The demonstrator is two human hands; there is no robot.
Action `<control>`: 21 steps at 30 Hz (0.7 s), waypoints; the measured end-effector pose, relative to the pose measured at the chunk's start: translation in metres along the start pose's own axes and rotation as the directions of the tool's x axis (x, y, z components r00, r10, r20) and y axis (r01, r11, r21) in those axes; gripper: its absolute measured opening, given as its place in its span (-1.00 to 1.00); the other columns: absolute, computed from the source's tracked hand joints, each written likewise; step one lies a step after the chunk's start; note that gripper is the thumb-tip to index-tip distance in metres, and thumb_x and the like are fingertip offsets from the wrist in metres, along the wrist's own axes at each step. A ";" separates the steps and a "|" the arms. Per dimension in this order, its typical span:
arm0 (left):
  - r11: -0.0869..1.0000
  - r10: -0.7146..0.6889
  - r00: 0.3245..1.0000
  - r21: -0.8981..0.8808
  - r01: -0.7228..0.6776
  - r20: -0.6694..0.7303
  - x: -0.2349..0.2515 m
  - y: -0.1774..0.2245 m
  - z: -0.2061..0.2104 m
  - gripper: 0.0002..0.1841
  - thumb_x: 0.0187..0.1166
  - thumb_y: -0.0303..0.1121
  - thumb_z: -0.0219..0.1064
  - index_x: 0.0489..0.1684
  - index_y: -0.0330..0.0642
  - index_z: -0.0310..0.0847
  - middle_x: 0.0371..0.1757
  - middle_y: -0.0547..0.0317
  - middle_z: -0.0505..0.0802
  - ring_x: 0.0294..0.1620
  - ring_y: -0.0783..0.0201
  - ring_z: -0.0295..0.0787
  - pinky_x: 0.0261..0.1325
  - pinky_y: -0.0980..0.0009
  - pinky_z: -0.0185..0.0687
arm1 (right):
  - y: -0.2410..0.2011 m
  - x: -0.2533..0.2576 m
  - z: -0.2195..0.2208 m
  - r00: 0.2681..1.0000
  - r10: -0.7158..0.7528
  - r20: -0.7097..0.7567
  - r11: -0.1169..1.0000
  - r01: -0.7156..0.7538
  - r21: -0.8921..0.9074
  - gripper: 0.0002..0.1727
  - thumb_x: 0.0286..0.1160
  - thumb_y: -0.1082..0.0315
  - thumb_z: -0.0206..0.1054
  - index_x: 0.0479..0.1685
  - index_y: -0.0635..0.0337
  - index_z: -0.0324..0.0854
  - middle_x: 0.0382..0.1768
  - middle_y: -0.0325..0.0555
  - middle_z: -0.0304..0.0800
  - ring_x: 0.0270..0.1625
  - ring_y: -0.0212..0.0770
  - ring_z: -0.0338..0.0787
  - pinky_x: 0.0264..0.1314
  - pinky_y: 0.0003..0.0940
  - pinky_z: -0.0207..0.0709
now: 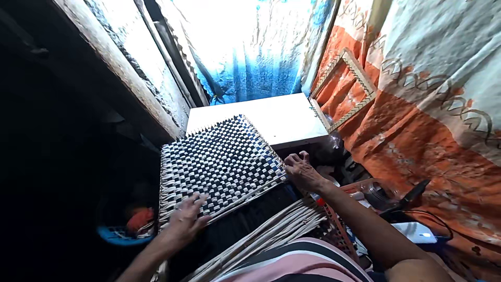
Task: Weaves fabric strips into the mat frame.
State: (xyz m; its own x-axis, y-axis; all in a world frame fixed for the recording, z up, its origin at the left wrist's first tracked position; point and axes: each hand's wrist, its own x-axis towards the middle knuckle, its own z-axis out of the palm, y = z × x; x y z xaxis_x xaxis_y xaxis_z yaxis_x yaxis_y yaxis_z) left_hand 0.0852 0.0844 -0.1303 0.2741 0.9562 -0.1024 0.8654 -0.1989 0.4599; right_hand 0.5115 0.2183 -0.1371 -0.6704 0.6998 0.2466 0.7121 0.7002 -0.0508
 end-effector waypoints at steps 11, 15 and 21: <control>0.979 0.072 0.989 0.200 -0.046 -0.128 -0.031 0.021 0.040 -0.15 0.63 0.15 0.26 0.85 -0.16 0.16 0.75 -0.28 0.41 0.71 -0.35 0.35 0.56 -0.45 0.24 | -0.014 -0.006 -0.027 0.878 0.459 0.136 0.377 -0.331 0.865 -0.87 0.71 0.46 0.17 -0.09 0.33 0.60 -0.19 -0.04 0.82 -0.20 -0.27 0.78 -0.03 -0.27 0.66; 0.935 0.015 0.981 0.351 0.056 -0.195 -0.052 0.012 0.037 -0.24 0.60 -0.07 0.39 0.79 -0.17 0.28 0.71 -0.20 0.49 0.70 -0.35 0.37 0.55 -0.55 0.14 | -0.036 0.007 -0.034 0.802 0.487 0.345 -0.349 -0.184 0.919 -0.78 0.82 0.47 -0.08 -0.12 0.25 0.48 -0.31 -0.09 0.81 -0.19 -0.14 0.90 0.13 -0.09 0.81; 0.936 -0.271 0.926 0.153 0.317 -0.262 -0.087 0.000 0.019 -0.32 0.54 -0.24 0.47 0.70 -0.19 0.41 0.63 -0.22 0.57 0.67 -0.32 0.41 0.63 -0.40 0.18 | -0.032 0.016 -0.032 0.826 0.499 0.263 0.033 -0.321 0.947 -0.88 0.78 0.37 0.10 0.03 0.13 0.54 -0.48 -0.32 0.60 -0.54 -0.46 0.58 -0.40 -0.48 0.62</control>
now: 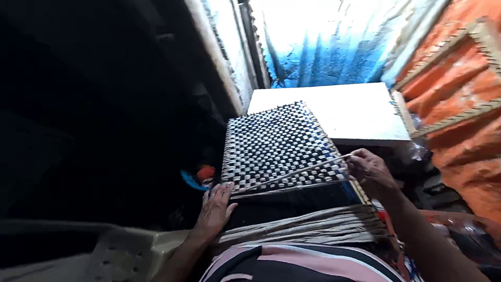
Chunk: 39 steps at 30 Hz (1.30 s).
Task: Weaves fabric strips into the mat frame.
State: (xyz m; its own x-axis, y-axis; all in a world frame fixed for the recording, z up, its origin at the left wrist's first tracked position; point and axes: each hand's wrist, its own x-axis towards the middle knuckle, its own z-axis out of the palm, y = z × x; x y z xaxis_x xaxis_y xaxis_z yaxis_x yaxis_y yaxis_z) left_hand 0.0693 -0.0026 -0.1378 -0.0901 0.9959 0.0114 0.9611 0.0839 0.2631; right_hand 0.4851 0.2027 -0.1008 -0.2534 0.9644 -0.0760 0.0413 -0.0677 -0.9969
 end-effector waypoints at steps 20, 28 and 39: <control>0.723 -0.472 0.854 -0.457 0.518 0.219 -0.028 -0.017 -0.017 -0.65 0.51 -0.13 0.49 -0.28 -0.33 0.79 -0.03 -0.09 0.79 -0.02 0.11 0.73 0.15 0.11 0.62 | 0.024 0.014 -0.003 0.989 -0.122 0.079 0.979 0.133 -0.153 -0.92 0.60 0.31 0.17 -0.12 0.01 0.55 -0.61 -0.53 0.56 -0.68 -0.54 0.53 -0.60 -0.59 0.52; 0.657 -0.324 0.908 -0.628 0.417 0.265 -0.067 -0.033 -0.018 -0.72 0.60 -0.16 0.43 -0.17 -0.24 0.80 -0.22 0.19 0.84 -0.23 0.49 0.72 -0.02 0.45 0.65 | 0.036 0.013 -0.012 0.988 -0.096 0.125 0.988 0.110 -0.110 -0.92 0.64 0.30 0.16 -0.15 -0.07 0.56 -0.63 -0.57 0.53 -0.67 -0.57 0.50 -0.58 -0.62 0.49; 0.824 -0.331 0.944 -0.485 0.292 0.007 -0.062 -0.016 -0.026 -0.78 0.54 -0.22 0.43 -0.21 -0.19 0.87 -0.04 0.05 0.83 0.09 0.24 0.73 0.27 0.27 0.61 | 0.035 0.012 -0.011 0.989 -0.088 0.122 0.988 0.102 -0.113 -0.91 0.65 0.33 0.14 -0.15 -0.05 0.55 -0.61 -0.56 0.54 -0.67 -0.57 0.51 -0.58 -0.63 0.51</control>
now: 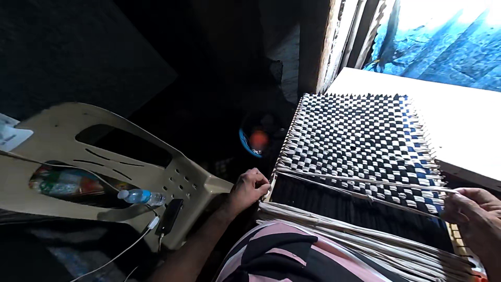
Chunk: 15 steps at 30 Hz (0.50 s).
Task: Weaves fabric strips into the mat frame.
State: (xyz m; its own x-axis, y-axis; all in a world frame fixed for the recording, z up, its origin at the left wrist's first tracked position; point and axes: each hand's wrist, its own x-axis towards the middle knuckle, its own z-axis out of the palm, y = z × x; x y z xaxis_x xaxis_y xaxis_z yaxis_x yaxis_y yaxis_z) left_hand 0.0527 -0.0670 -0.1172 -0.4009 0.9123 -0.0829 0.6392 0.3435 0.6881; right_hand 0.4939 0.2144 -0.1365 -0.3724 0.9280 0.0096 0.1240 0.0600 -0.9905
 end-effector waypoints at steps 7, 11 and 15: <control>0.742 0.244 0.970 0.645 -0.184 -0.004 -0.004 0.025 0.027 -0.74 0.49 -0.22 0.43 -0.41 -0.26 0.81 0.01 -0.18 0.81 0.17 -0.20 0.72 0.32 -0.19 0.47 | 0.002 0.000 0.000 1.000 -0.027 0.005 1.000 0.027 -0.007 -0.93 0.63 0.32 0.18 -0.13 -0.03 0.56 -0.57 -0.53 0.61 -0.63 -0.53 0.59 -0.55 -0.60 0.58; 0.603 0.271 0.963 0.782 -0.161 -0.011 -0.010 0.031 0.039 -0.74 0.43 -0.26 0.46 -0.51 -0.32 0.75 0.06 -0.22 0.81 0.15 -0.19 0.75 0.27 -0.19 0.47 | 0.001 -0.002 -0.001 0.999 -0.034 0.018 0.999 0.035 -0.023 -0.93 0.65 0.29 0.18 -0.11 -0.04 0.56 -0.54 -0.53 0.61 -0.61 -0.54 0.59 -0.53 -0.59 0.58; 0.626 0.337 0.937 0.766 -0.147 -0.095 -0.009 0.023 0.049 -0.82 0.42 -0.45 0.33 -0.56 -0.30 0.72 -0.10 -0.15 0.81 0.02 -0.13 0.77 0.13 -0.08 0.54 | 0.001 -0.002 0.000 1.000 -0.028 0.011 0.999 0.028 -0.031 -0.91 0.65 0.31 0.16 -0.11 -0.03 0.56 -0.53 -0.53 0.62 -0.60 -0.54 0.60 -0.52 -0.60 0.59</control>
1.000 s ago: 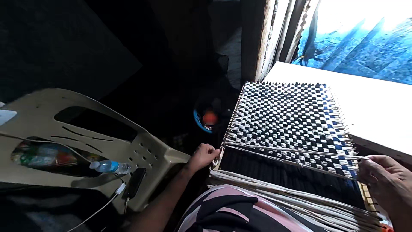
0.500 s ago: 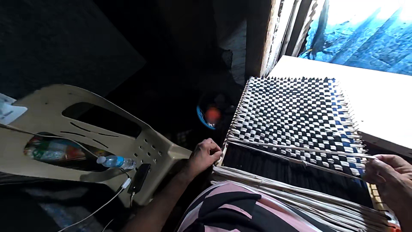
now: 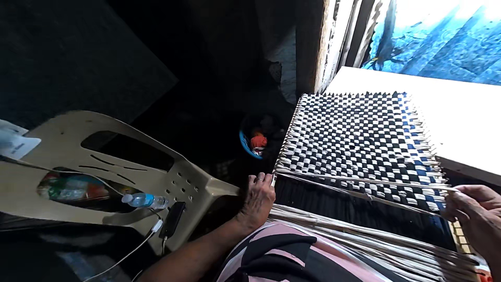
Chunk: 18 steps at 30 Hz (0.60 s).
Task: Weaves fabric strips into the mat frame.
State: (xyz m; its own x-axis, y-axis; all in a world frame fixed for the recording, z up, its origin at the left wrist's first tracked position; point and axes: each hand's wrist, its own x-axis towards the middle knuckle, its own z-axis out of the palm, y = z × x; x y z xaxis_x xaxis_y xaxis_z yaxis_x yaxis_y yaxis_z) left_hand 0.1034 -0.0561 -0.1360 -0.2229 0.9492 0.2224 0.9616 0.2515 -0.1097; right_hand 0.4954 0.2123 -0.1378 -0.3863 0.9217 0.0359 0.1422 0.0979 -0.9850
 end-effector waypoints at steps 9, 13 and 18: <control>0.984 0.176 0.981 -0.039 -0.173 0.083 0.017 -0.001 -0.004 -0.83 0.51 -0.57 0.22 -0.31 -0.46 0.74 0.15 -0.32 0.78 0.21 -0.23 0.75 0.17 -0.03 0.67 | 0.000 0.001 0.002 1.000 0.024 -0.008 1.000 -0.024 0.007 -0.91 0.62 0.31 0.16 -0.13 -0.04 0.57 -0.54 -0.52 0.58 -0.59 -0.55 0.59 -0.50 -0.61 0.58; 0.992 0.112 0.978 -0.084 -0.098 0.177 0.028 -0.001 -0.004 -0.82 0.53 -0.54 0.24 -0.15 -0.51 0.71 0.24 -0.35 0.73 0.29 -0.27 0.70 0.22 -0.07 0.66 | 0.001 0.001 0.002 1.000 0.023 -0.003 1.000 -0.023 0.006 -0.90 0.63 0.31 0.15 -0.13 -0.04 0.58 -0.53 -0.51 0.58 -0.60 -0.54 0.59 -0.49 -0.60 0.60; 0.992 -0.046 0.984 -0.106 0.065 0.174 0.025 0.002 -0.004 -0.77 0.61 -0.48 0.22 -0.11 -0.52 0.74 0.11 -0.36 0.74 0.16 -0.24 0.77 0.06 0.04 0.77 | 0.003 0.001 -0.001 0.999 0.051 -0.006 0.998 -0.051 0.034 -0.89 0.63 0.32 0.16 -0.13 -0.04 0.60 -0.55 -0.51 0.60 -0.60 -0.54 0.60 -0.47 -0.59 0.62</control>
State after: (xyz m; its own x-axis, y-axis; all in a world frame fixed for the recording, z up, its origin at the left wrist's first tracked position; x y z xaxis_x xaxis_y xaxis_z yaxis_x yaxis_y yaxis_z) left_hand 0.1002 -0.0323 -0.1264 -0.2910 0.9551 0.0554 0.9567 0.2910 0.0078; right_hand 0.4962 0.2140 -0.1407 -0.3727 0.9279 -0.0133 0.1303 0.0381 -0.9907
